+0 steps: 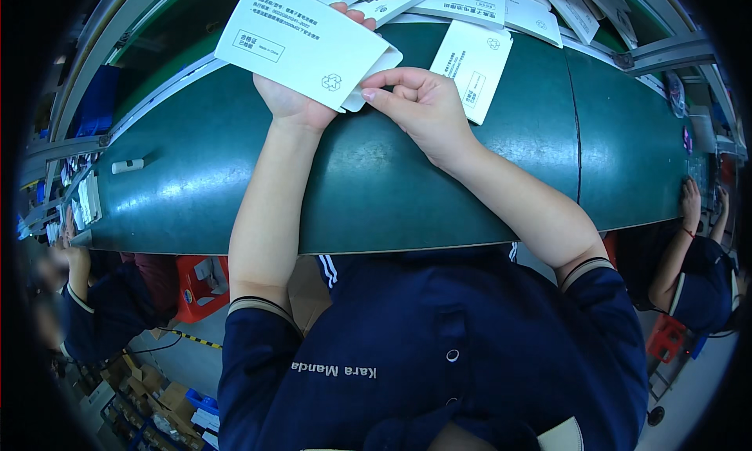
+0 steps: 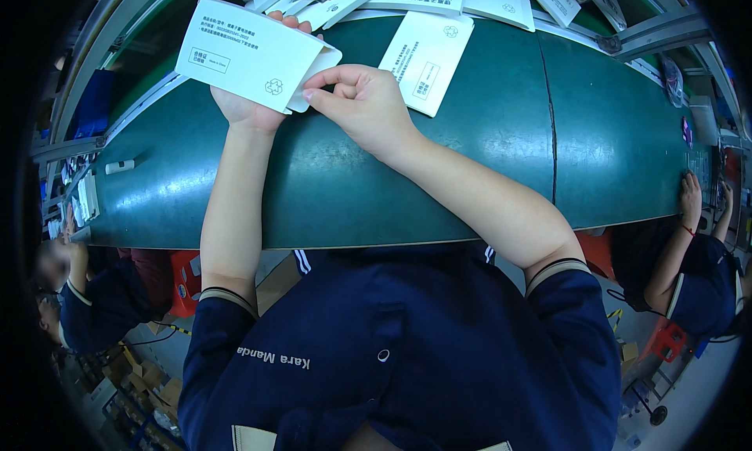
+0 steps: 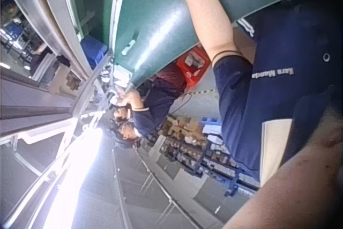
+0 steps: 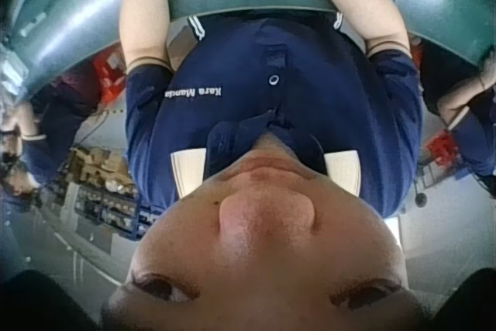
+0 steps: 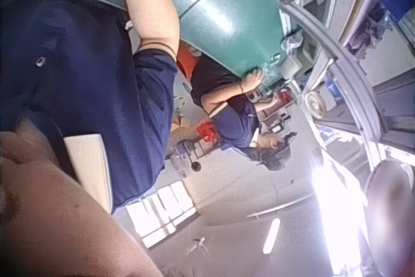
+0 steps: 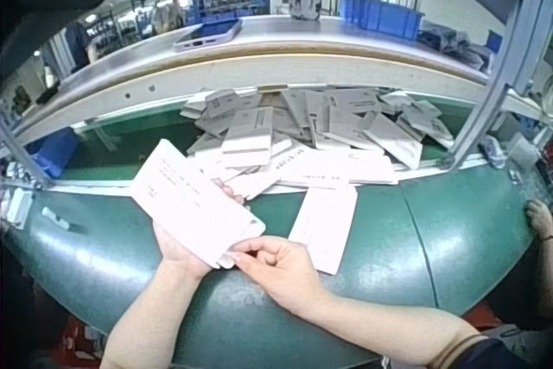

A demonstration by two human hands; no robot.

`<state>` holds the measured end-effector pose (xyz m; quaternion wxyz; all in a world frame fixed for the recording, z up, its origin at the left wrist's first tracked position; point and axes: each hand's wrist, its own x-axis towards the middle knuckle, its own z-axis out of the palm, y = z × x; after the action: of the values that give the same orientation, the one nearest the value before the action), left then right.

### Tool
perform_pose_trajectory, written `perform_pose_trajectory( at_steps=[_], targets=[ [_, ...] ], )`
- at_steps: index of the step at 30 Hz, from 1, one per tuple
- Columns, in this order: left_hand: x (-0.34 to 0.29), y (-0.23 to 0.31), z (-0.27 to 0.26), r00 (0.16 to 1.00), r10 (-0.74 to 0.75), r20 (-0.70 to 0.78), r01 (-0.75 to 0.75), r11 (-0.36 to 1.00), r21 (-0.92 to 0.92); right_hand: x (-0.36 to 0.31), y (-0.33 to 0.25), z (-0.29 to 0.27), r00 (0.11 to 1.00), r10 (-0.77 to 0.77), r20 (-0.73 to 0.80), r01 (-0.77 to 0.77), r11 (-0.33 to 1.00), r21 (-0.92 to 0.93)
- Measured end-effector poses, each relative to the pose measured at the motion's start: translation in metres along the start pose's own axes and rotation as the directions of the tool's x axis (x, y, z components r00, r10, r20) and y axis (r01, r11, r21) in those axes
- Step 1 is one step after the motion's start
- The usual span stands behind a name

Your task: The person is folding small paper boxes and placing small items into them at an assembly line.

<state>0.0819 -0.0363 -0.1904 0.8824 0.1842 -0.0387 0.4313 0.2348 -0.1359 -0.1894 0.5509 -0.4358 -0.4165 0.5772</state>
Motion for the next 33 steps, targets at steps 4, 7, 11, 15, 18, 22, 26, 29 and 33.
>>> perform_pose_trajectory(
  at_steps=[4, 7, 11, 15, 18, 22, 26, 29, 33],
  targets=[
    [-0.001, 0.003, 0.001, 1.0, 0.014, 0.028, -0.016, 0.999, 0.051, 0.0, 0.005, 0.0, 0.995, -0.09, -0.043, 0.089, 0.995, -0.038],
    [-0.001, 0.003, 0.003, 1.0, 0.018, 0.015, -0.019, 0.998, 0.061, -0.003, 0.0, 0.004, 0.987, -0.139, -0.085, 0.135, 0.99, -0.052],
    [0.0, 0.001, 0.001, 1.0, 0.019, 0.022, -0.02, 0.997, 0.068, -0.004, -0.006, 0.003, 0.989, -0.142, -0.046, 0.135, 0.983, -0.126],
    [-0.001, -0.003, 0.001, 1.0, 0.008, -0.016, -0.006, 0.991, 0.135, -0.001, -0.003, 0.0, 0.994, -0.109, 0.0, 0.108, 0.985, -0.135],
    [-0.001, -0.003, 0.002, 0.999, 0.022, -0.035, -0.016, 0.987, 0.16, -0.001, -0.003, 0.002, 0.995, -0.1, -0.013, 0.098, 0.988, -0.12],
    [-0.001, -0.002, 0.001, 0.999, 0.024, -0.031, -0.018, 0.986, 0.166, -0.001, -0.002, 0.002, 0.996, -0.08, -0.025, 0.077, 0.991, -0.107],
    [-0.001, -0.001, 0.001, 0.999, 0.028, -0.025, -0.023, 0.986, 0.163, -0.001, -0.002, 0.002, 0.997, -0.069, -0.026, 0.066, 0.995, -0.079],
    [-0.001, -0.001, 0.001, 0.999, 0.025, -0.038, -0.019, 0.988, 0.153, -0.001, -0.002, 0.001, 0.998, -0.06, -0.018, 0.058, 0.997, -0.058],
    [0.0, 0.001, 0.0, 1.0, 0.009, 0.019, -0.011, 0.991, 0.134, -0.001, -0.002, 0.001, 0.998, -0.064, -0.014, 0.063, 0.997, -0.054]
  ],
)
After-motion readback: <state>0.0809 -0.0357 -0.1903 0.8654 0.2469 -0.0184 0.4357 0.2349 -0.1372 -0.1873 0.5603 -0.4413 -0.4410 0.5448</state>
